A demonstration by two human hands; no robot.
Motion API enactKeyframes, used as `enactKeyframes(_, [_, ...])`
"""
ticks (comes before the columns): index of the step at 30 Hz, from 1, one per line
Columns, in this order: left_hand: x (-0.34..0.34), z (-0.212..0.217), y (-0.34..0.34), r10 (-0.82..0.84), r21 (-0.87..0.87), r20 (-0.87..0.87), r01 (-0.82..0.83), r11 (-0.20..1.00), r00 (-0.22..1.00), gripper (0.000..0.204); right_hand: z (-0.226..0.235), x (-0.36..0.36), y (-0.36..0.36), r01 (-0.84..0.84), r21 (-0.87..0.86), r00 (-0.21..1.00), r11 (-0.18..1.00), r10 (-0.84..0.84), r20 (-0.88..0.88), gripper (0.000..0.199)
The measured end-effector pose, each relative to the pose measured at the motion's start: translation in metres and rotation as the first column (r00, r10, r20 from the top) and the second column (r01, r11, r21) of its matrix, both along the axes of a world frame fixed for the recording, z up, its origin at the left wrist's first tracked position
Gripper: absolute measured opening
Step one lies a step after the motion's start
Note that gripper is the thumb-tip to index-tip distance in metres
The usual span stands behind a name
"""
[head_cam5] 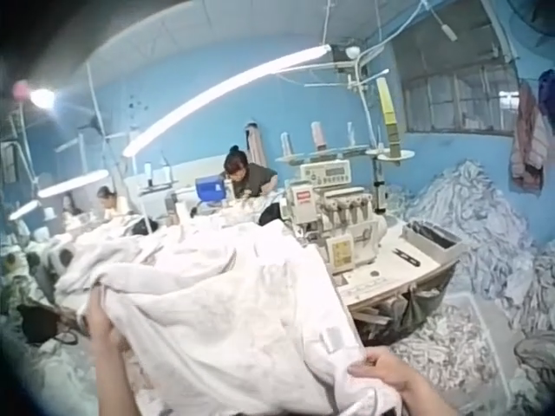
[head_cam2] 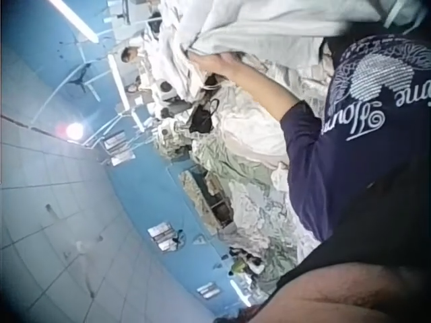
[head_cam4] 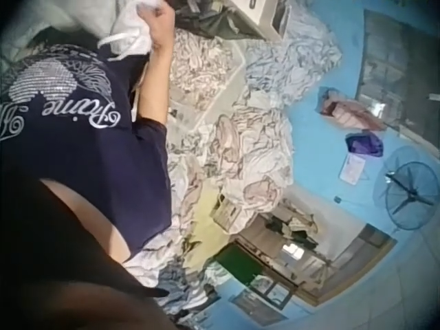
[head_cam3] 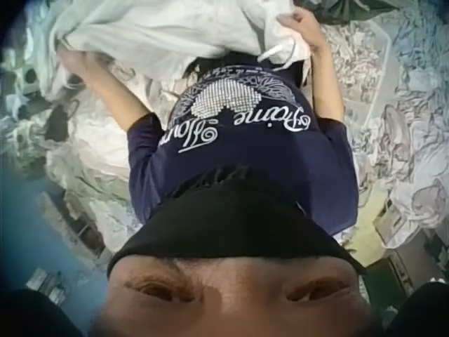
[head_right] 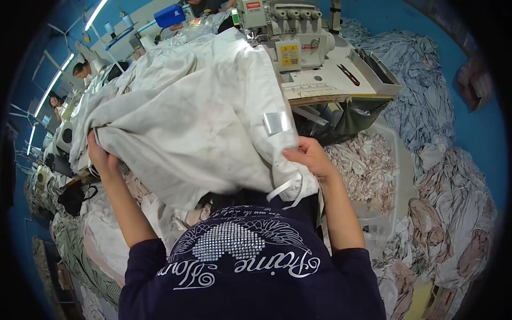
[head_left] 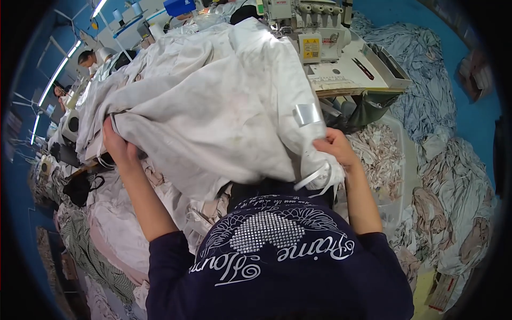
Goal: Sewing edges of white fabric components using an industrial overlock machine.
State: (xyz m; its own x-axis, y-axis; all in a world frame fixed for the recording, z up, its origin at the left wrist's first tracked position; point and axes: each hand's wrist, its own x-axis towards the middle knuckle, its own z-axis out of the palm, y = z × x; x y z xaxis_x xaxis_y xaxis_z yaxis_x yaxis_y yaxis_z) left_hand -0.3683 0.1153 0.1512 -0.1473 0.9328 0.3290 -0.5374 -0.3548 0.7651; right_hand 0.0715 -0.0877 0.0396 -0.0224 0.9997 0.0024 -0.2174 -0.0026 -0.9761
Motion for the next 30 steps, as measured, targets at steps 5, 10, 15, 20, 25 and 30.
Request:
enactKeyframes(5, [-0.059, -0.045, 0.084, 0.686, 0.012, -0.003, -0.686, 0.728, 0.728, 0.035, -0.062, -0.025, 0.039, 0.043, -0.087, 0.528, 0.995, 0.051, 0.848, 0.030])
enactKeyframes(10, [0.075, -0.045, 0.020, 0.797, 0.674, -0.595, -0.479, 0.563, 0.100, 0.049, -0.055, -0.019, 0.028, 0.135, 0.271, 0.207, 0.953, -0.295, 0.933, 0.035])
enactKeyframes(15, [0.142, -0.080, -0.019, 0.653, 0.651, -0.758, 0.056, 0.757, -0.011, 0.049, 0.027, -0.008, 0.063, 0.401, 0.255, 0.727, 0.880, -0.475, 0.496, 0.040])
enactKeyframes(20, [0.147, -0.084, -0.004, 0.532, 0.534, -0.846, 0.094, 0.840, 0.041, 0.031, 0.061, 0.010, 0.107, 0.467, 0.203, 0.806, 0.861, -0.508, 0.303, 0.057])
enactKeyframes(25, [0.139, -0.081, 0.018, 0.263, 0.186, -0.899, -0.240, 0.953, 0.350, 0.017, 0.077, 0.019, 0.155, 0.431, 0.014, 0.888, 0.902, -0.427, 0.168, 0.070])
enactKeyframes(30, [0.112, -0.078, 0.085, 0.428, 0.200, -0.622, -0.395, 0.896, 0.656, 0.014, 0.088, 0.014, 0.179, 0.239, -0.034, 0.965, 0.970, -0.233, 0.124, 0.034])
